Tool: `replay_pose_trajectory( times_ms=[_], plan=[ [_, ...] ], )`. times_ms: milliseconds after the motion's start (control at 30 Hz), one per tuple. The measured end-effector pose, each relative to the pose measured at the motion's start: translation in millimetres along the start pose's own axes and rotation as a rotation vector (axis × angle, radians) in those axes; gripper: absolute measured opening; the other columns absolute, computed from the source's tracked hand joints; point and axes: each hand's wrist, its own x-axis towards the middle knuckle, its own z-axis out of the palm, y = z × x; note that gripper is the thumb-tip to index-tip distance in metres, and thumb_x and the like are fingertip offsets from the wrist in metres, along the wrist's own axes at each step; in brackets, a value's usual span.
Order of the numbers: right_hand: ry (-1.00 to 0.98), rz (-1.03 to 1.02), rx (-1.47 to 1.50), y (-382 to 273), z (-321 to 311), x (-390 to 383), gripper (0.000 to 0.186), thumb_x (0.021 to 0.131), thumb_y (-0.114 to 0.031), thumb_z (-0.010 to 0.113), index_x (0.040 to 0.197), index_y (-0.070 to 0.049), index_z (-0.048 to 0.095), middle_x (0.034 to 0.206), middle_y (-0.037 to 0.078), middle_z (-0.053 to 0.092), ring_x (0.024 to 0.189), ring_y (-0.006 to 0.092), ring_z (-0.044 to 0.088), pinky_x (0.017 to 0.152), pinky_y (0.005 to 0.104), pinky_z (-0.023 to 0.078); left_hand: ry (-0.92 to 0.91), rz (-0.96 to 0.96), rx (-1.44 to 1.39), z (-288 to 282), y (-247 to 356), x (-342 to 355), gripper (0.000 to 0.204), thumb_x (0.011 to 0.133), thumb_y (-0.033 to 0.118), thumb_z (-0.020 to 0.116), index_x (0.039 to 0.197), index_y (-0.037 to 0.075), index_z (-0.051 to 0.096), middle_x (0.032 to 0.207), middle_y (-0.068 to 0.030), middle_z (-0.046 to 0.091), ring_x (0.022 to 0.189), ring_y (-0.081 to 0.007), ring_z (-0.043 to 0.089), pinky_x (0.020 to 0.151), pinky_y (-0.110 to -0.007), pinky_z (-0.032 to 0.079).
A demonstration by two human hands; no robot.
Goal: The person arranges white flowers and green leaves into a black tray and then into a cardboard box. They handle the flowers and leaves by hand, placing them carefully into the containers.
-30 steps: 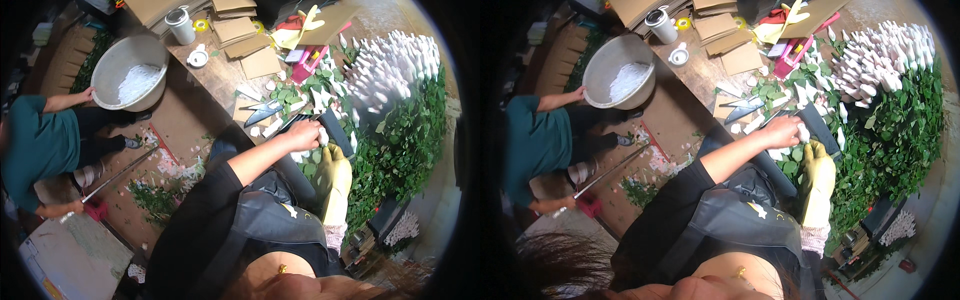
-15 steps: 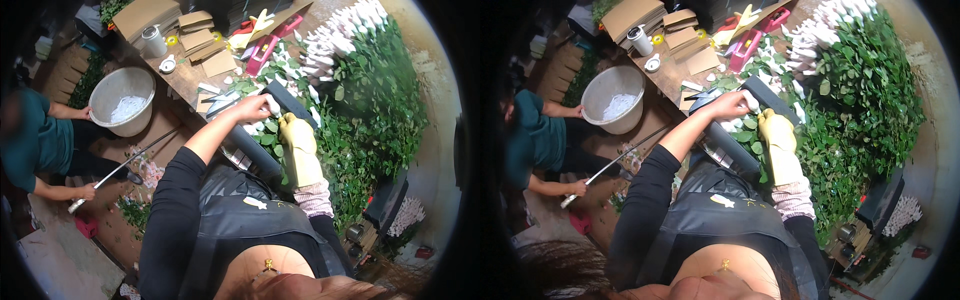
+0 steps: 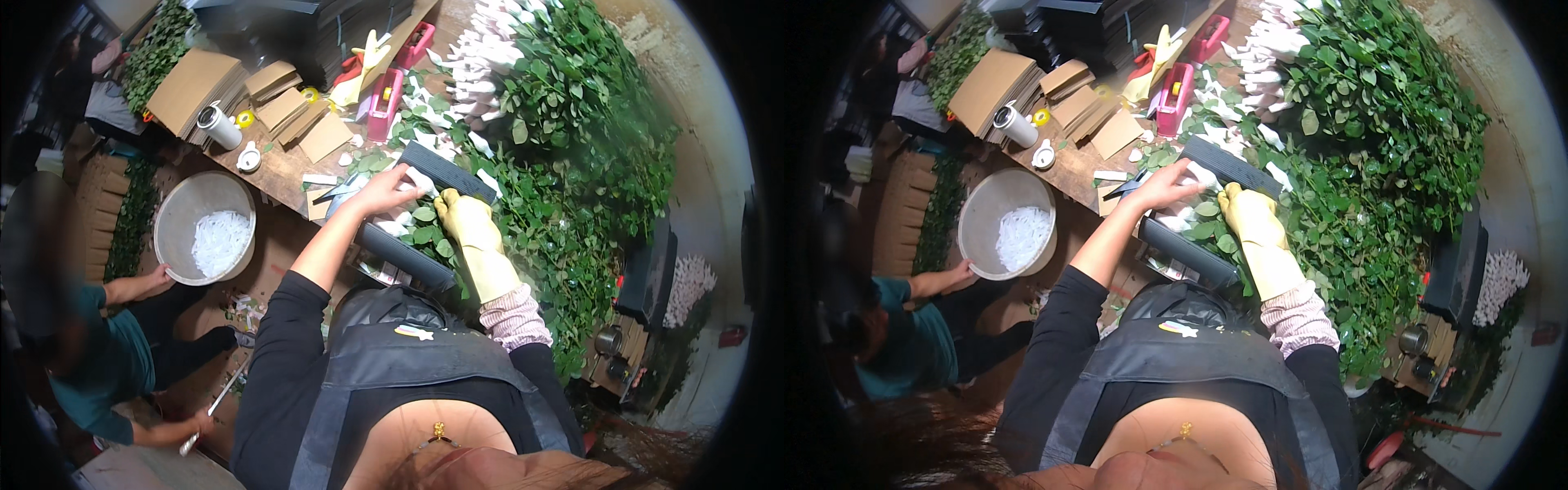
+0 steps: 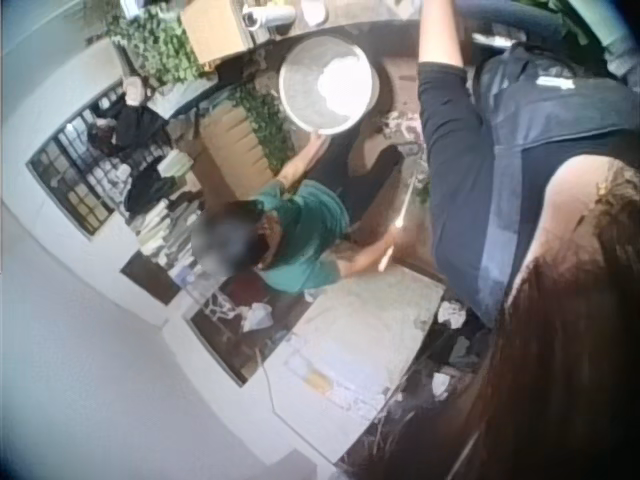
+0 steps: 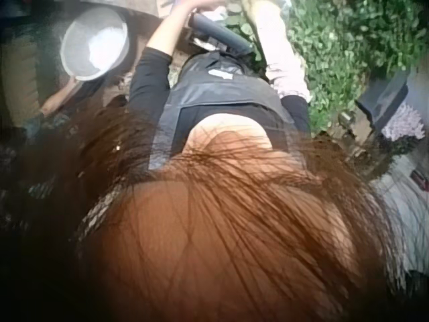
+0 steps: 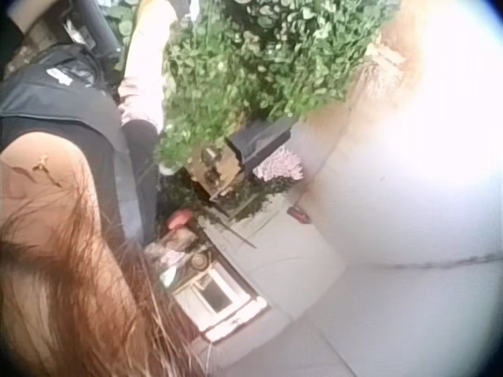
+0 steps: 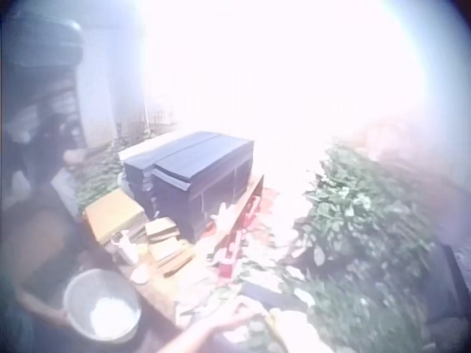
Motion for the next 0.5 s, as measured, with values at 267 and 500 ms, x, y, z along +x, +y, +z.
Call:
replay_pose_trajectory(
  times_ms=[267, 500],
  plan=[
    [-0.04, 0.073, -0.036, -7, 3, 3, 0.037, 0.102, -0.044, 0.049, 0.121, -0.016, 0.065, 0.092, 0.015, 0.075, 0.09, 0.0348, 0.073, 0.087, 0.0476, 0.054, 0.201, -0.073, 0.188, 9, -1, 3, 0.036, 0.101, 0.04, 0.058, 0.094, 0.005, 0.065, 0.078, -0.0161, 0.064, 0.073, -0.0246, 0.064, 0.069, -0.039, 0.048],
    [-0.032, 0.07, -0.015, -10, 10, 11, 0.038, 0.101, -0.042, 0.05, 0.12, -0.013, 0.064, 0.093, 0.019, 0.074, 0.093, 0.0368, 0.072, 0.088, 0.0471, 0.053, 0.742, 0.013, -0.279, 7, -37, 1, 0.025, 0.096, 0.017, 0.058, 0.079, 0.0, 0.062, 0.069, -0.0041, 0.061, 0.062, -0.0119, 0.053, 0.06, -0.032, 0.046]
  ],
)
